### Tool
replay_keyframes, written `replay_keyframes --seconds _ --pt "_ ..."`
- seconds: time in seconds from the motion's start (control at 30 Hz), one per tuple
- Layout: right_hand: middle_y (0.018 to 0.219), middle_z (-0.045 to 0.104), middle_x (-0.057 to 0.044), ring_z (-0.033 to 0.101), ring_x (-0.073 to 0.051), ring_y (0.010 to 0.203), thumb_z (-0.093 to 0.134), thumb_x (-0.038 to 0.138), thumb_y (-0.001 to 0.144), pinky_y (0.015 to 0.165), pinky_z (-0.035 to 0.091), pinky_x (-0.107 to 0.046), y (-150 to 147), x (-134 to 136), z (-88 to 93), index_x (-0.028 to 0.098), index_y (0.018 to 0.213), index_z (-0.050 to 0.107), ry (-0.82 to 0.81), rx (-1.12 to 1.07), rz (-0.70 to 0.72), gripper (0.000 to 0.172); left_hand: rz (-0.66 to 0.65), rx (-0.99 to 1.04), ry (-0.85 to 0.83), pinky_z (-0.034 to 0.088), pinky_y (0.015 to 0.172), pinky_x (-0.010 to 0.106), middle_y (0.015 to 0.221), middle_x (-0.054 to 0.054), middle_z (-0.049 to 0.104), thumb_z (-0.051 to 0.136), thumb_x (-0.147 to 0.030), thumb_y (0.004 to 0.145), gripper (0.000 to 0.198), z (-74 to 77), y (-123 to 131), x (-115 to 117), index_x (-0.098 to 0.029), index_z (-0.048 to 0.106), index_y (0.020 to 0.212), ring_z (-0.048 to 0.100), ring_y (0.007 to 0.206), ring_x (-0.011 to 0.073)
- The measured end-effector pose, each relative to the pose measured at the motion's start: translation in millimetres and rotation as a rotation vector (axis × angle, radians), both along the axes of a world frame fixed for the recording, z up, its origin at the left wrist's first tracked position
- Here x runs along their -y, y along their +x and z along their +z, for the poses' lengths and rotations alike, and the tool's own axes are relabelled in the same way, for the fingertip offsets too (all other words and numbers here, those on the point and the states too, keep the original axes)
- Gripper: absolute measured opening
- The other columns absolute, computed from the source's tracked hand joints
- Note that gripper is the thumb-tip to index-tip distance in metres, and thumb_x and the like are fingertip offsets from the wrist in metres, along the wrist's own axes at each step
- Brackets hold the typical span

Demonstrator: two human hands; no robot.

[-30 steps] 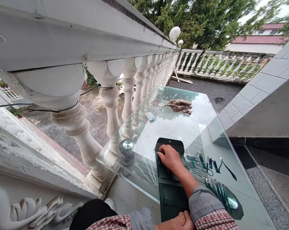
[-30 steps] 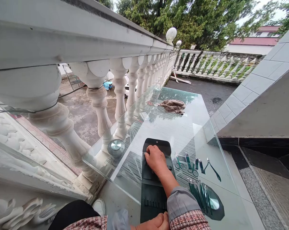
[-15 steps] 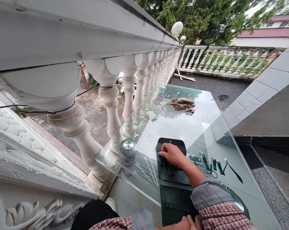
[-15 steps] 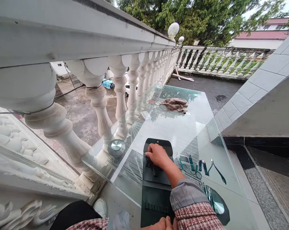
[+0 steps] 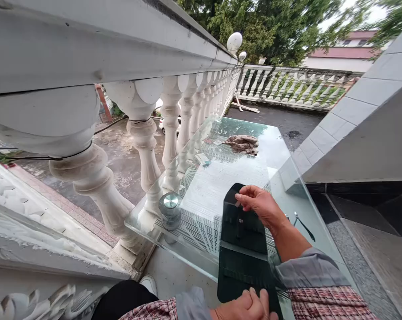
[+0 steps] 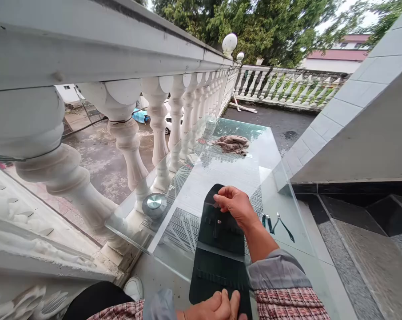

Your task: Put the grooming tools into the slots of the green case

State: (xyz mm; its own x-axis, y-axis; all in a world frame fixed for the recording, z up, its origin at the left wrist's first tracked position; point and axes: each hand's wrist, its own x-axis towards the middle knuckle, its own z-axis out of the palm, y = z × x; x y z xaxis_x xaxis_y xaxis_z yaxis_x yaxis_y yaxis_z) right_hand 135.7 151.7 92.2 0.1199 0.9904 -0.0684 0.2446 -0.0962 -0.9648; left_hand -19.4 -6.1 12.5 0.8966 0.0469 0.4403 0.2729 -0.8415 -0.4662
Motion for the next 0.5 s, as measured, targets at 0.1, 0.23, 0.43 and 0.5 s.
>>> replay_keyframes --seconds 0.1,0.23,0.43,0.5 --pt "0.059 0.056 0.003 0.05 -0.009 0.05 0.074 0.042 0.054 0.046 0.042 -0.023 25.4 11.5 10.8 0.018 0.07 0.054 0.007 -0.022 -0.039 0.035 -0.02 0.051 -0.014 0.046 0.07 0.029 0.115 0.014 0.062 0.039 -0.022 0.095 0.031 -1.2 2.4 -0.3 -0.01 0.056 0.118 0.062 0.085 0.017" --pt "0.059 0.058 0.002 0.053 -0.01 0.053 0.073 0.042 0.054 0.047 0.042 -0.022 56.6 18.5 9.1 0.018 0.069 0.054 0.024 0.032 -0.131 0.034 -0.018 0.01 -0.014 0.045 0.067 0.03 0.116 0.016 0.062 0.037 -0.025 0.096 0.033 -0.2 4.2 -0.2 -0.009 0.054 0.12 0.062 0.084 0.0179" --pt "0.047 0.055 0.004 0.052 -0.011 0.045 0.072 0.03 0.05 0.042 0.037 -0.022 85.6 13.5 -18.3 0.019 0.06 0.053 -0.078 0.173 -0.131 0.024 0.039 0.053 0.04 0.043 0.063 0.033 0.108 0.018 0.065 0.043 -0.028 0.092 0.033 -6.7 3.9 -5.2 -0.007 0.058 0.113 0.063 0.078 0.0215" --pt "0.045 0.054 0.005 0.052 -0.011 0.044 0.07 0.025 0.049 0.041 0.036 -0.022 85.6 7.7 -29.1 0.019 0.06 0.053 -0.122 0.208 -0.093 0.021 0.036 0.091 0.07 0.042 0.061 0.033 0.103 0.017 0.067 0.044 -0.027 0.091 0.031 -10.8 5.5 -7.7 -0.006 0.06 0.108 0.063 0.075 0.0221"
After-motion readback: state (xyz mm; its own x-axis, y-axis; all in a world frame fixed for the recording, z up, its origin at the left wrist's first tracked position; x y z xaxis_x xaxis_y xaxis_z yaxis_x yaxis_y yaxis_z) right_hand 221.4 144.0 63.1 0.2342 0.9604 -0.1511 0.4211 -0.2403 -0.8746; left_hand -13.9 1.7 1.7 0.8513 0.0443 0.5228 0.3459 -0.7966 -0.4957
